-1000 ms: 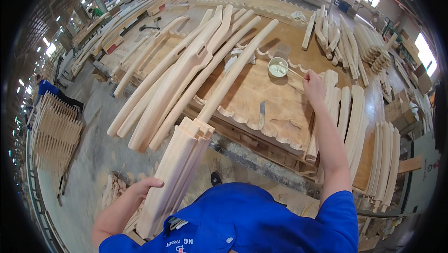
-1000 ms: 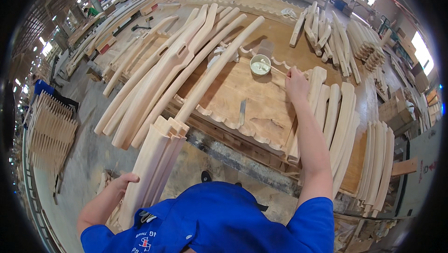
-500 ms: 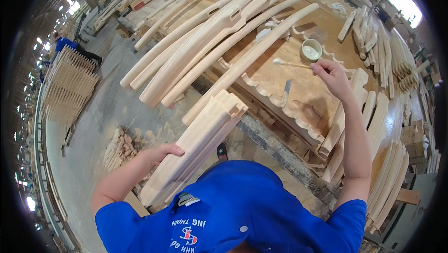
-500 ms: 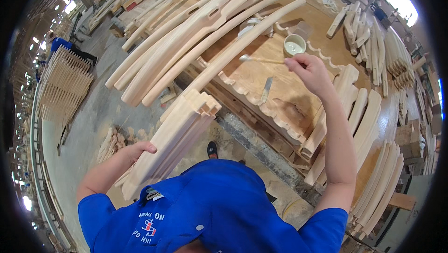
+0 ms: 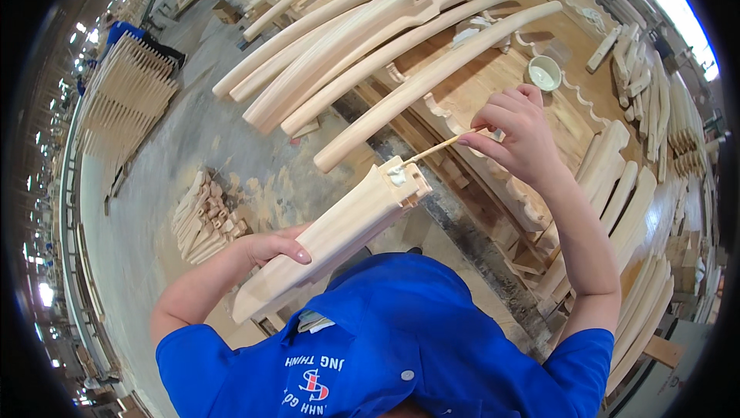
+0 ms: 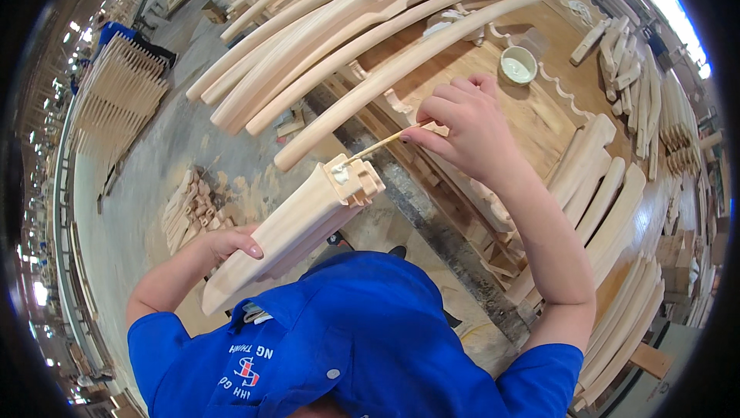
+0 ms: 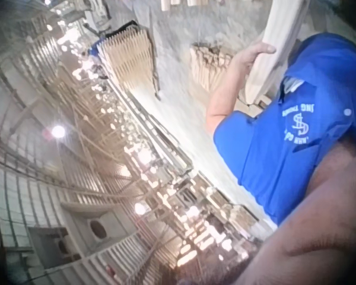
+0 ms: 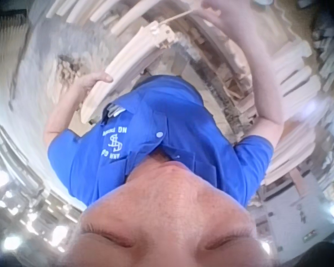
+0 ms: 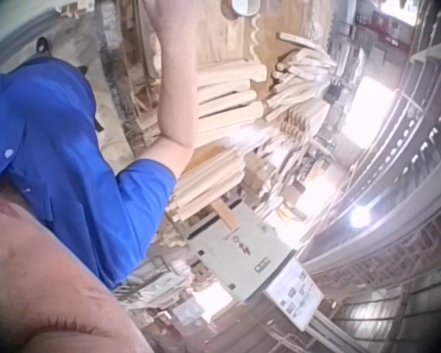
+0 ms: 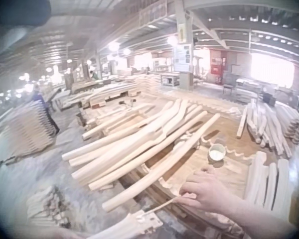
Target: The person applies glue to the ends of wooden chair legs using a small stick. They repeatedly dip the stick into a container and spread glue along the grooves of each leg, then place the legs on a workbench. Another worker is visible in the background handling similar pieces.
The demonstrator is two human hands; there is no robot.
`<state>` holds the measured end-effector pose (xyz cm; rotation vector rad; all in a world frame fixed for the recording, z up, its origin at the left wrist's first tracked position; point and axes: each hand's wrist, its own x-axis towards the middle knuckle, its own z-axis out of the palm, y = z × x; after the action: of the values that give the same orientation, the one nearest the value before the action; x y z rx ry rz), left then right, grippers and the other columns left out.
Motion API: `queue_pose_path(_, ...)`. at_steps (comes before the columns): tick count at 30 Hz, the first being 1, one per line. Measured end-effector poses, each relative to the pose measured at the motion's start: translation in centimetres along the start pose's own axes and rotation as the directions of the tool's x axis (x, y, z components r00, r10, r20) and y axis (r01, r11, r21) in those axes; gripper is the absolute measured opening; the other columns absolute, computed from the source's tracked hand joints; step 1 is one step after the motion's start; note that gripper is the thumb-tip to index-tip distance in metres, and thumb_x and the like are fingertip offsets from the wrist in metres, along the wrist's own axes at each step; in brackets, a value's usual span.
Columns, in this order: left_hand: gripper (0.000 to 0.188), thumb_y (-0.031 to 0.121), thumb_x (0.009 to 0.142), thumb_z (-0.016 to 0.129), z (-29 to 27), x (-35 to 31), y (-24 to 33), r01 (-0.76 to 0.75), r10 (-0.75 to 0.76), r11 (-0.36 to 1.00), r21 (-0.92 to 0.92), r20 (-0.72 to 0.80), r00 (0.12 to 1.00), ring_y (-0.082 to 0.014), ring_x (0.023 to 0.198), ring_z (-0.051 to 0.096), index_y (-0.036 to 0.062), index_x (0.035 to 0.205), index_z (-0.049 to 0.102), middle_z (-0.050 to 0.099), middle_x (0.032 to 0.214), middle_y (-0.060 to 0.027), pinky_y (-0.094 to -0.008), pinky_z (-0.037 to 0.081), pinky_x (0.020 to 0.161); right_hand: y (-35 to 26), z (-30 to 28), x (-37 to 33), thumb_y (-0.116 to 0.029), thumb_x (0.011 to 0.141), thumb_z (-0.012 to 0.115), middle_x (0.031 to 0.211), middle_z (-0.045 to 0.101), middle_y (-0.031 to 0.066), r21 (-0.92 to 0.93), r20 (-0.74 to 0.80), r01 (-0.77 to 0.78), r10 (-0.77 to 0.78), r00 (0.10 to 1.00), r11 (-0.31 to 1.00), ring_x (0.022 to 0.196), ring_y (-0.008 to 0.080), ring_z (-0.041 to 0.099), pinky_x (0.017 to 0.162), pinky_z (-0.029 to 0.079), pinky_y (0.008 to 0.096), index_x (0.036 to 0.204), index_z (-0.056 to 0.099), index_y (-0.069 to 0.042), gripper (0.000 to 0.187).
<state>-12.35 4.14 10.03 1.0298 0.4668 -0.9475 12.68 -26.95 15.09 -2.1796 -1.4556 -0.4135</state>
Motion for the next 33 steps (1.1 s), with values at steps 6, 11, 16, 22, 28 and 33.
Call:
queue_pose_path(6, 0.096, 0.024, 0.06, 0.075, -0.9, -2.5, -2.0, -0.061, 0.062, 0.998, 0.029, -0.065, 0.996, -0.0278, 0.106, 0.055, 0.0059, 0.143, 0.029, 0.052, 0.123, -0.0171, -0.0379, 0.046, 0.089, -2.6, 2.6, 1.2, -0.034, 0.072, 0.075, 0.069, 0.049, -0.0009, -0.053, -0.159, 0.121, -0.128, 0.979, 0.991, 0.071, 0.0191, 0.048, 0.077, 0.032, 0.0375, 0.071, 0.056, -0.014, 0.027)
queue_pose_path(11, 0.103, 0.028, 0.06, 0.075, -3.2, -5.1, -4.8, -0.087, 0.088, 0.995, 0.041, -0.032, 0.996, -0.0242, 0.12, 0.045, 0.0084, 0.147, 0.024, 0.045, 0.134, -0.0141, -0.0364, 0.037, 0.099, -5.4, 5.8, 2.8, -0.033, 0.069, 0.077, 0.067, 0.046, -0.0012, -0.027, -0.185, 0.21, -0.211, 0.96, 0.977, 0.069, 0.0184, 0.047, 0.074, 0.031, 0.0366, 0.069, 0.054, -0.015, 0.029)
queue_pose_path(16, 0.105, 0.029, 0.061, 0.074, -6.5, -8.7, -10.0, -0.1, 0.103, 0.994, 0.043, -0.062, 0.993, -0.0236, 0.128, 0.039, 0.0101, 0.149, 0.02, 0.04, 0.141, -0.0134, -0.0364, 0.029, 0.107, -9.6, 8.5, 5.5, -0.033, 0.067, 0.077, 0.066, 0.045, -0.0019, 0.054, -0.092, 0.323, -0.317, 0.944, 0.945, 0.068, 0.0182, 0.047, 0.074, 0.031, 0.0364, 0.067, 0.051, -0.016, 0.031)
queue_pose_path(22, 0.101, 0.026, 0.066, 0.073, -9.1, -13.8, -15.6, -0.113, 0.111, 0.989, -0.1, -0.024, 0.993, -0.0234, 0.136, 0.029, 0.0092, 0.149, 0.018, 0.033, 0.147, -0.013, -0.0363, 0.019, 0.112, -15.8, 11.9, 8.1, -0.034, 0.068, 0.077, 0.066, 0.043, -0.0018, 0.158, 0.035, 0.411, -0.421, 0.907, 0.898, 0.068, 0.0177, 0.047, 0.077, 0.033, 0.0373, 0.065, 0.05, -0.015, 0.033)
queue_pose_path(28, 0.101, 0.025, 0.066, 0.072, -12.6, -18.7, -21.6, -0.153, 0.142, 0.979, -0.133, -0.093, 0.985, -0.0228, 0.139, 0.023, 0.0062, 0.149, 0.018, 0.028, 0.15, -0.0121, -0.0358, 0.013, 0.113, -21.5, 14.6, 10.4, -0.034, 0.071, 0.076, 0.067, 0.043, -0.0011, 0.26, 0.12, 0.499, -0.541, 0.833, 0.826, 0.071, 0.018, 0.046, 0.078, 0.034, 0.0373, 0.066, 0.053, -0.014, 0.031)
queue_pose_path(33, 0.107, 0.023, 0.06, 0.075, -14.8, -22.4, -24.6, -0.207, 0.173, 0.956, -0.208, -0.169, 0.97, -0.0232, 0.139, 0.024, 0.0034, 0.148, 0.019, 0.029, 0.149, -0.0117, -0.0347, 0.014, 0.113, -24.1, 16.7, 10.9, -0.032, 0.072, 0.076, 0.068, 0.045, 0.0, 0.194, 0.041, 0.434, -0.45, 0.892, 0.88, 0.073, 0.0193, 0.048, 0.08, 0.034, 0.0378, 0.067, 0.052, -0.014, 0.031)
